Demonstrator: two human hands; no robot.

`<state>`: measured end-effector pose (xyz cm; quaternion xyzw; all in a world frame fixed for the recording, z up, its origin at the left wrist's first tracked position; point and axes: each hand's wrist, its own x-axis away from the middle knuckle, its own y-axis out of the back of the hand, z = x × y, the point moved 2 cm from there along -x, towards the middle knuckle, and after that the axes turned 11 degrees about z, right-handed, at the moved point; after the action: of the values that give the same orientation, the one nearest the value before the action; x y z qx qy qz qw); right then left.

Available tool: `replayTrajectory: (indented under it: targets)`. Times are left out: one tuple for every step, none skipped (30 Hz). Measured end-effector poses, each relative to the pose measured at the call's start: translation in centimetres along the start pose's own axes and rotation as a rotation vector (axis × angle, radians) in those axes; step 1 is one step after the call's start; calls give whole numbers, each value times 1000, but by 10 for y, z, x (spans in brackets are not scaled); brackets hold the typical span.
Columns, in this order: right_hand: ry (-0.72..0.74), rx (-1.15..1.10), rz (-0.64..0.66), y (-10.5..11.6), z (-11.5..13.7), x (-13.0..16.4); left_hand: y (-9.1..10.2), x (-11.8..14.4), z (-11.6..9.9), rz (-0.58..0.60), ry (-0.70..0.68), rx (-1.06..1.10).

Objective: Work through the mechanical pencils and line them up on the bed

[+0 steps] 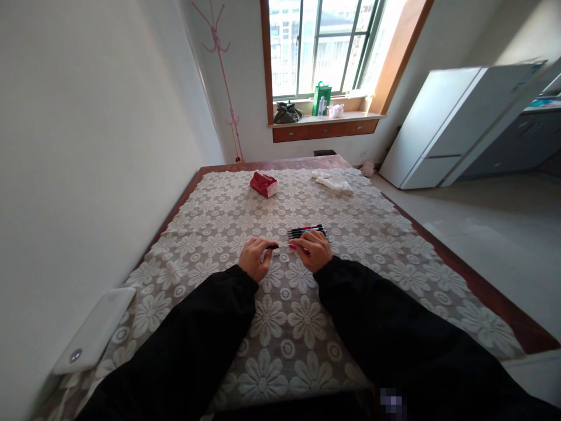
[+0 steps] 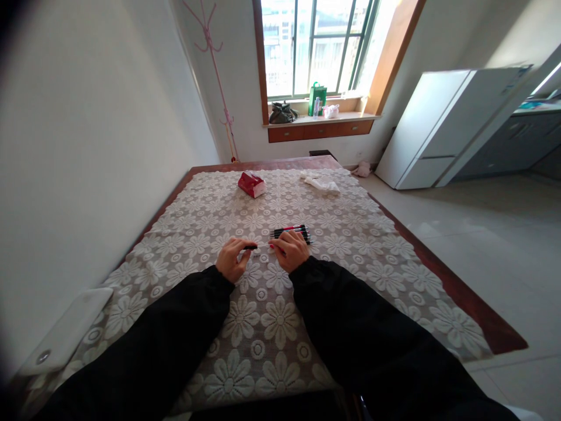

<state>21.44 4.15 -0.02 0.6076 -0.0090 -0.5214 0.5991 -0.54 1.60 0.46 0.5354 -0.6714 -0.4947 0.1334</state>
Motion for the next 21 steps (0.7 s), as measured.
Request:
replayTrajectory:
  targets:
    - [3,1,9,0,0,0,0,0,0,2,-6,0]
    - [15,-2,21,-1,0,0,0,0,-1,7,-14,-2]
    - [37,-9,39,-2,0,0,-1,0,-1,16,-27,-3]
    - [66,-18,62,-4,-1,0,-1,0,-1,26,-43,-3]
    - [96,-30,86,-5,-1,0,-2,0,-1,36,-62,0]
    - [120,-42,105,-7,-1,1,-2,0,-1,44,-83,5]
    - [132,-53,120,-8,-2,1,-2,0,-2,49,-104,11]
    - [134,-66,128,-9,-2,2,-2,0,-2,54,-125,18]
    - [127,-82,132,-10,-2,2,-2,0,-2,58,-143,23]
    - [118,-100,132,-10,-2,2,-2,0,-2,60,-155,26]
    - [110,-121,130,-10,-2,3,-2,0,-2,65,-161,24]
    - [104,-140,126,-9,-1,3,-2,1,-3,67,-159,20]
    - [97,-155,114,-8,0,2,-2,1,-2,62,-146,15]
    - [82,-166,89,-6,1,2,-2,1,-2,48,-125,11]
    - [60,-171,54,-4,2,1,-1,1,-2,25,-98,10]
    - [37,-171,13,-2,2,1,-1,1,-2,2,-72,15]
    - [19,-166,-24,1,3,0,-1,1,-1,-17,-52,23]
    - [12,-162,-52,3,4,0,0,0,-1,-27,-40,29]
    - [18,-157,-65,4,4,-1,0,0,-2,-26,-38,31]
    - [34,-152,-63,4,5,-1,0,0,-2,-18,-43,28]
    - [56,-148,-49,4,5,-2,0,0,-3,-6,-52,23]
